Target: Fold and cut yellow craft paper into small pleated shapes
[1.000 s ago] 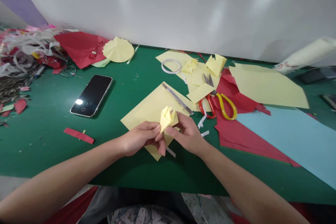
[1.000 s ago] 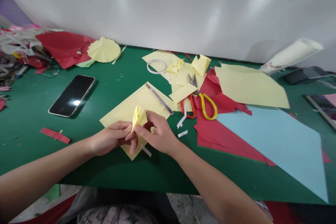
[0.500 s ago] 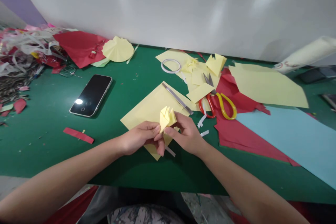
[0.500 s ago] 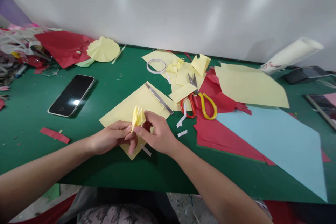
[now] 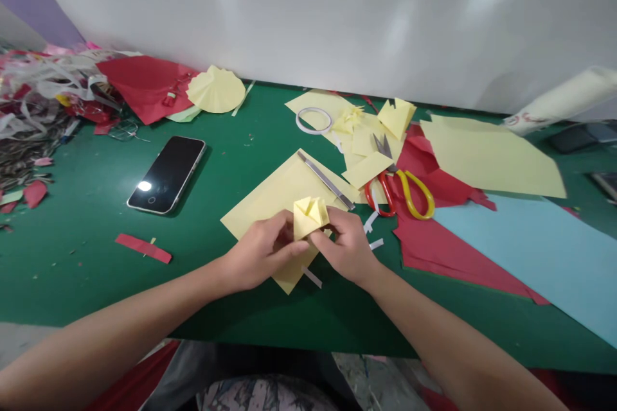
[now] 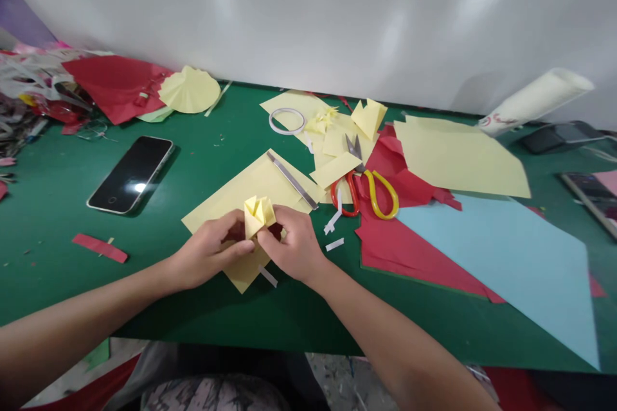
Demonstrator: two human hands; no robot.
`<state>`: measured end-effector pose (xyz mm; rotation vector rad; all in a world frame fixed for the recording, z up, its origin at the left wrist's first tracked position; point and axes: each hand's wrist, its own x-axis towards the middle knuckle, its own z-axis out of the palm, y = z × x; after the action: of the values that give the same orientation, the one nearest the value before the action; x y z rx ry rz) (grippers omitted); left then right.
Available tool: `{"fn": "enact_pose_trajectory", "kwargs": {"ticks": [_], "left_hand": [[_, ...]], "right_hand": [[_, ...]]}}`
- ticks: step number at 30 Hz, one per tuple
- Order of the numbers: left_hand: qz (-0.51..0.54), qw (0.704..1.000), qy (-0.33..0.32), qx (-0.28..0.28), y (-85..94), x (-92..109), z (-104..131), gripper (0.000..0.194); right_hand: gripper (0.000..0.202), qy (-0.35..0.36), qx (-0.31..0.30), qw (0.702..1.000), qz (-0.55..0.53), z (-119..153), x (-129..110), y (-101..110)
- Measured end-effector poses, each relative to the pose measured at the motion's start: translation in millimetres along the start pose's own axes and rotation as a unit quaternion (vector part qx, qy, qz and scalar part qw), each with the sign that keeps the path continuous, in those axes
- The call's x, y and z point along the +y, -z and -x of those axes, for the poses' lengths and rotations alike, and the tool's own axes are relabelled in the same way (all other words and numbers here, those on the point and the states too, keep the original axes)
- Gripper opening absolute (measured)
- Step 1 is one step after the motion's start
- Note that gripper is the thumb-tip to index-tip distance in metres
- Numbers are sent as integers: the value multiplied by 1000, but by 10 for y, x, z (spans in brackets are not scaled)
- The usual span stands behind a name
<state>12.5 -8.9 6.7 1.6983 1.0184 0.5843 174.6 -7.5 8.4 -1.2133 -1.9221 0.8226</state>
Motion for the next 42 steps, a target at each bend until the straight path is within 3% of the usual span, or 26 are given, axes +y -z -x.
{"fn": "enact_pose_trajectory", "kwargs": {"ticks": [6, 10, 15, 20, 23, 27, 33, 42], "left_hand": [[25, 994, -31, 98, -46, -54, -1, 33], [23, 994, -48, 91, -19, -45, 2, 28], [-51, 991, -83, 88, 17, -37, 4, 21], [-95, 983, -136, 85, 17, -65, 6, 24], [-76, 987, -100, 95, 34, -49, 13, 19], [24, 995, -50, 86, 60, -28, 12, 16], [128, 983, -71, 106, 53, -82, -17, 9], [17, 975, -151, 162, 96, -100, 1, 5]], "right_hand": [[11, 40, -5, 998, 41, -2, -20, -20], [12, 63, 8, 996, 60, -7, -29, -13], [14, 89, 11, 992, 89, -5, -33, -16], [20, 118, 19, 987, 110, 10, -16, -37], [17, 128, 19, 986, 106, 17, -3, -43], [14, 141, 10, 986, 86, 19, 4, -46], [7, 140, 21, 988, 64, 2, 4, -32], [13, 186, 49, 980, 52, 6, 46, -20]]}}
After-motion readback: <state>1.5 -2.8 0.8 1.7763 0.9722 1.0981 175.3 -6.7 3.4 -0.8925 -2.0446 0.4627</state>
